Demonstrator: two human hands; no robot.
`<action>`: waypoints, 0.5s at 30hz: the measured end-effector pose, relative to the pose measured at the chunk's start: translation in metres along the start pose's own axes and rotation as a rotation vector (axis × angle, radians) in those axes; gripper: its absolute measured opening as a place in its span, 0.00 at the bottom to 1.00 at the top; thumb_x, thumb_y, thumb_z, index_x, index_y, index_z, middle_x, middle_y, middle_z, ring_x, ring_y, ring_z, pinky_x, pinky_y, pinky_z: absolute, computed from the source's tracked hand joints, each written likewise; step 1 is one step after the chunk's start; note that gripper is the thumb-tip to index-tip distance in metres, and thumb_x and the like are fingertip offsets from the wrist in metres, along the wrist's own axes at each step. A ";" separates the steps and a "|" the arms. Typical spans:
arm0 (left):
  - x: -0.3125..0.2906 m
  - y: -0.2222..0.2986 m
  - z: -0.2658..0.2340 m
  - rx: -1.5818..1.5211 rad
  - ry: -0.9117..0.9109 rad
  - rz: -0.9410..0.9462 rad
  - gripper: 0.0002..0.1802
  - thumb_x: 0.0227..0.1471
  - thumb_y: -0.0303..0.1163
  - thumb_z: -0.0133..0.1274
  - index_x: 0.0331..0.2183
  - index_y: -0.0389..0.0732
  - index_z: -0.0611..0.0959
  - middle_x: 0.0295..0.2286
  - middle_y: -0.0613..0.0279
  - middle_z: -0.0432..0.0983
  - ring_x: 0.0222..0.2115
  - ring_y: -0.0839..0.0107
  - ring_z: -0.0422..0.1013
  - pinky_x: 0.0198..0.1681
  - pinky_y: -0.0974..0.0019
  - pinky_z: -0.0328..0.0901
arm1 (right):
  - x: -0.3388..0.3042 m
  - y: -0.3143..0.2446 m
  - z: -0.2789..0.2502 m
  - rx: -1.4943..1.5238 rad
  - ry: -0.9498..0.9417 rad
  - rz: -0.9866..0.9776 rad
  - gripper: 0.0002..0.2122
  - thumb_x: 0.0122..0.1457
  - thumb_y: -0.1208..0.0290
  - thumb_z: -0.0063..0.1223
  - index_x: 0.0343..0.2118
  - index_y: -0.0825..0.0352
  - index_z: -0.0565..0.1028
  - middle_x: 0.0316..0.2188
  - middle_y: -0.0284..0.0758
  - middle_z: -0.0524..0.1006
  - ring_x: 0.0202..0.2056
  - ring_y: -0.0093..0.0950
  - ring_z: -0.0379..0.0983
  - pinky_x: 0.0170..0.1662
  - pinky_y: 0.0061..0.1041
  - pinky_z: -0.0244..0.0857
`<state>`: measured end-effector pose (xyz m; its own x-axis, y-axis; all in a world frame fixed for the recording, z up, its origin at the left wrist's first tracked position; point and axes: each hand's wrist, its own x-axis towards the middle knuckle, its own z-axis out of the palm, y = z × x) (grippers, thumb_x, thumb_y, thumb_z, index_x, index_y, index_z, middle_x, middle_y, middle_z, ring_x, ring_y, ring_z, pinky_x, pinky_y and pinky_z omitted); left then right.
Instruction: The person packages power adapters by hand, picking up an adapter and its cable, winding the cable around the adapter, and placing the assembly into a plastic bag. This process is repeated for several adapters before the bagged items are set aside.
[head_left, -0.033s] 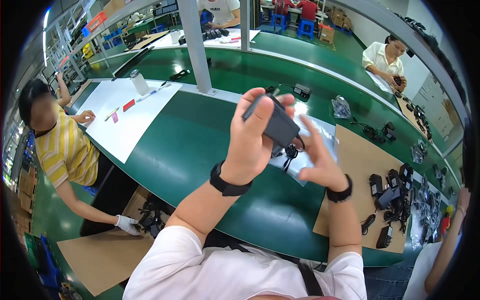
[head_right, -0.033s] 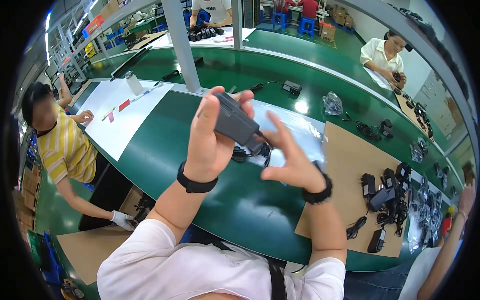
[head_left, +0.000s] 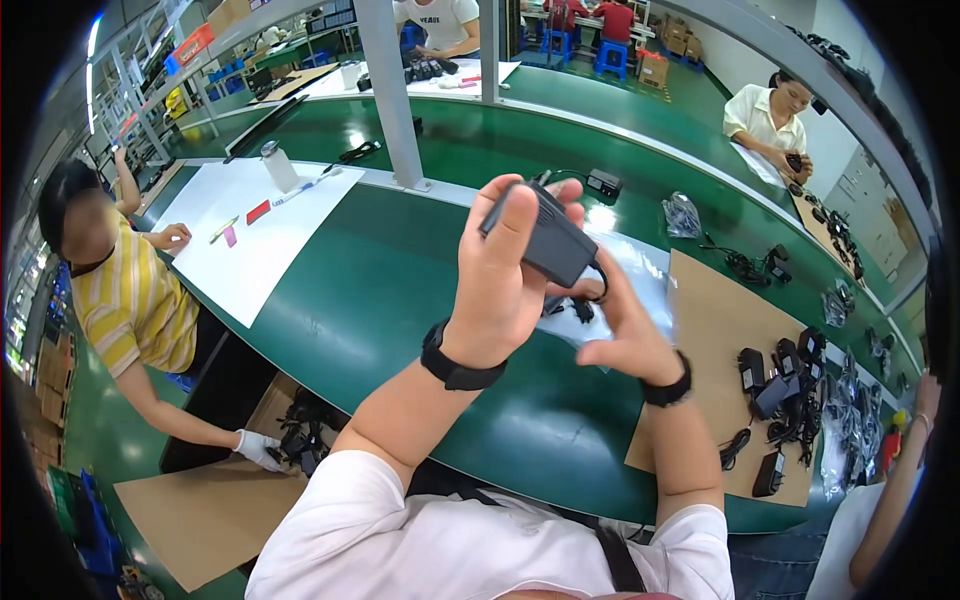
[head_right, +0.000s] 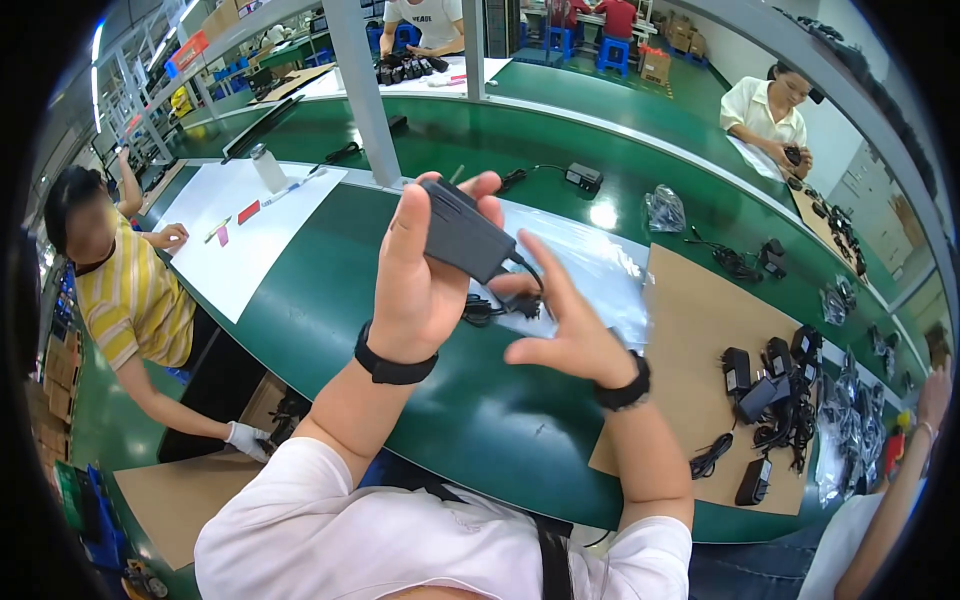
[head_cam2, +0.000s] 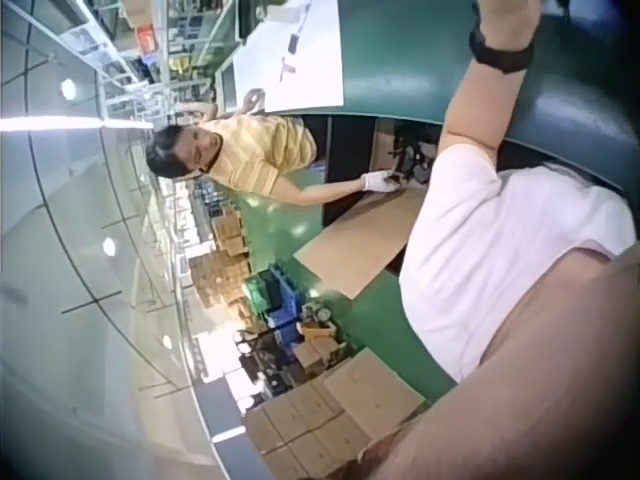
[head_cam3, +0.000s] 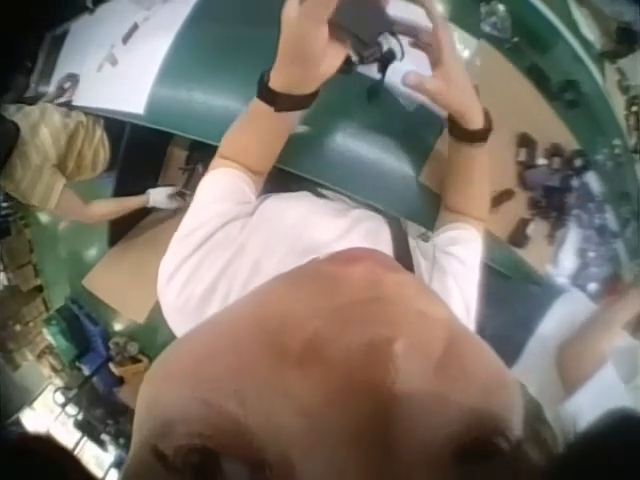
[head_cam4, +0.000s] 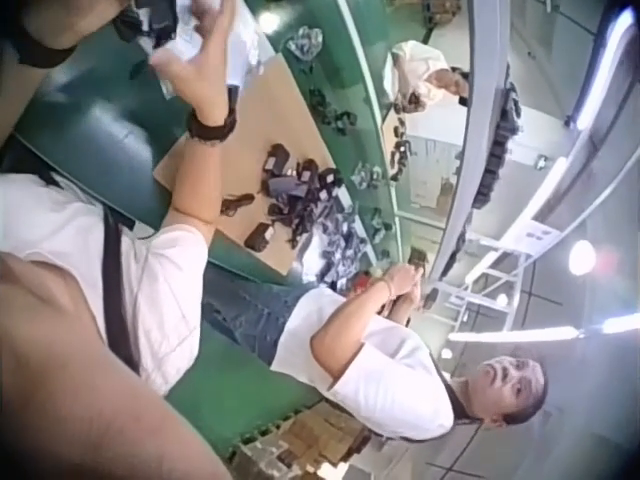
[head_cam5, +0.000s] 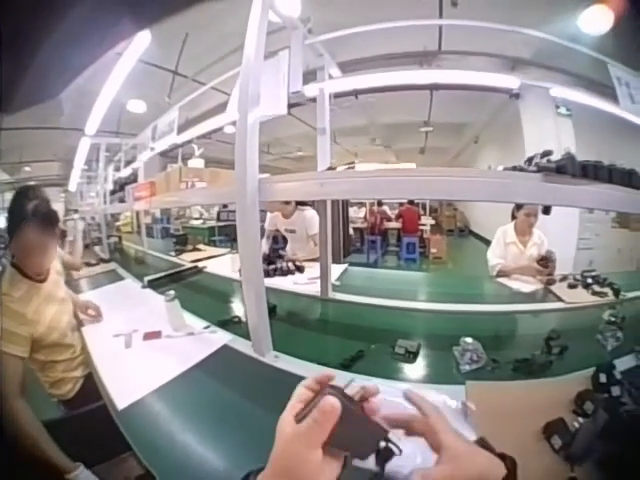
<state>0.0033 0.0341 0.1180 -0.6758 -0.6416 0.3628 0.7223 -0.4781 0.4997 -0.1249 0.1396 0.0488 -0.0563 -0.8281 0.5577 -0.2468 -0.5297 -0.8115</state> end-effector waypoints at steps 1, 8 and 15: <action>0.003 -0.002 0.003 0.019 0.060 0.060 0.26 0.47 0.45 0.56 0.40 0.39 0.63 0.39 0.48 0.69 0.36 0.67 0.69 0.42 0.64 0.66 | 0.001 0.003 0.011 0.124 0.078 0.113 0.39 0.46 0.70 0.60 0.58 0.67 0.48 0.39 0.41 0.70 0.40 0.30 0.68 0.44 0.27 0.61; 0.027 0.025 -0.036 -0.084 0.240 0.057 0.35 0.46 0.61 0.47 0.37 0.34 0.67 0.38 0.44 0.69 0.33 0.67 0.68 0.40 0.67 0.67 | -0.007 0.019 -0.015 0.308 0.420 0.392 0.11 0.56 0.71 0.47 0.40 0.71 0.66 0.22 0.36 0.71 0.23 0.26 0.70 0.28 0.22 0.64; 0.013 -0.026 -0.069 0.385 -0.059 -0.359 0.16 0.50 0.36 0.54 0.37 0.34 0.74 0.35 0.58 0.74 0.29 0.76 0.69 0.33 0.72 0.66 | 0.003 0.026 -0.020 0.473 0.675 0.524 0.12 0.61 0.60 0.41 0.33 0.66 0.65 0.16 0.29 0.65 0.18 0.19 0.60 0.19 0.16 0.55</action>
<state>-0.0139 -0.0032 0.0552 -0.8859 -0.4377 0.1536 0.3448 -0.3998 0.8493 -0.1512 0.1265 0.0328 -0.6270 -0.7784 -0.0308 0.3730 -0.2652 -0.8891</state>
